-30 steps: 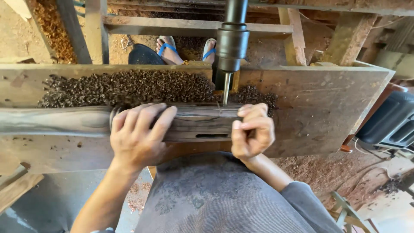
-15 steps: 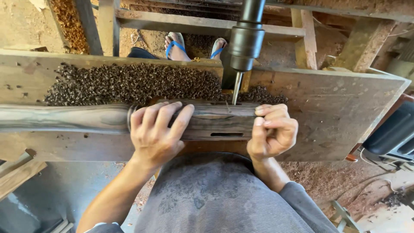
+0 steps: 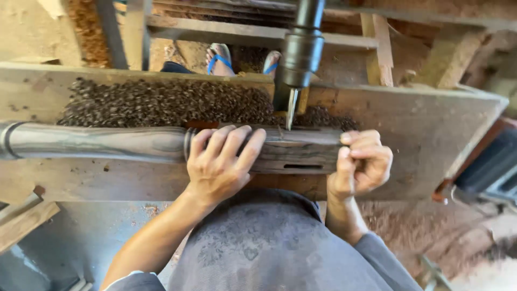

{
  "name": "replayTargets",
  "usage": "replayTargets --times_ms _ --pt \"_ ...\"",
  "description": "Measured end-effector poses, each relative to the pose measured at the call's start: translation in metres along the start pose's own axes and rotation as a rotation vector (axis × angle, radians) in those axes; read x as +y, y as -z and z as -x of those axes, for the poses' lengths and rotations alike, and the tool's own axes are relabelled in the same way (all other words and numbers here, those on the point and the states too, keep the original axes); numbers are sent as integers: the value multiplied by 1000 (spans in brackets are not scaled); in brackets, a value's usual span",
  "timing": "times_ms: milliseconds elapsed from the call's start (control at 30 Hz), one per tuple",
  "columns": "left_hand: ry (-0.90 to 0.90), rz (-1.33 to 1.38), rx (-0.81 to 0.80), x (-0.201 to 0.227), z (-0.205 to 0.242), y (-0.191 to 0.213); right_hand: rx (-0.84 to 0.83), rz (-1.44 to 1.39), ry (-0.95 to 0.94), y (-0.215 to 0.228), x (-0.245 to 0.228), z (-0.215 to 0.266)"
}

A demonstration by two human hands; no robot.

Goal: Milling slots into a wooden component using a vertical drill press.

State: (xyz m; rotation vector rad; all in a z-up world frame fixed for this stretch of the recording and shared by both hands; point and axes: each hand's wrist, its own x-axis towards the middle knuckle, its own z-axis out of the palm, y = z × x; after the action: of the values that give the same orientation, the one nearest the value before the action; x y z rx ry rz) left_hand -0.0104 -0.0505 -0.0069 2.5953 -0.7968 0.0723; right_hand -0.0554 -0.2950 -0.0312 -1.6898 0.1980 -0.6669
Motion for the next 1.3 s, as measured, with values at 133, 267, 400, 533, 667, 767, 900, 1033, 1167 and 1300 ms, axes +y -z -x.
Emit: replayTargets --times_ms 133,267,400,533,667,767,900,1033,1167,1300 --pt "6 22 -11 -4 7 5 -77 45 12 -3 -7 4" --pt "2 -5 -94 -19 20 13 -101 73 6 -16 -11 16" --pt "52 -40 -82 -32 23 26 -199 37 -2 -36 -16 19" --pt "98 6 -60 -30 31 29 -250 59 3 -37 -20 25" --pt "67 -14 -101 -19 45 22 -248 74 -32 -11 -22 48" --pt "27 73 -123 -8 64 15 -290 69 -36 0 -38 50" --pt "-101 -106 145 5 116 -16 -390 269 79 21 -61 41" --pt "-157 -138 291 13 154 -32 -702 470 -36 53 -51 55" --pt "-135 -81 289 22 171 -38 -711 492 115 56 -46 65" --pt "-126 -74 302 29 176 -34 -684 435 197 64 -33 79"
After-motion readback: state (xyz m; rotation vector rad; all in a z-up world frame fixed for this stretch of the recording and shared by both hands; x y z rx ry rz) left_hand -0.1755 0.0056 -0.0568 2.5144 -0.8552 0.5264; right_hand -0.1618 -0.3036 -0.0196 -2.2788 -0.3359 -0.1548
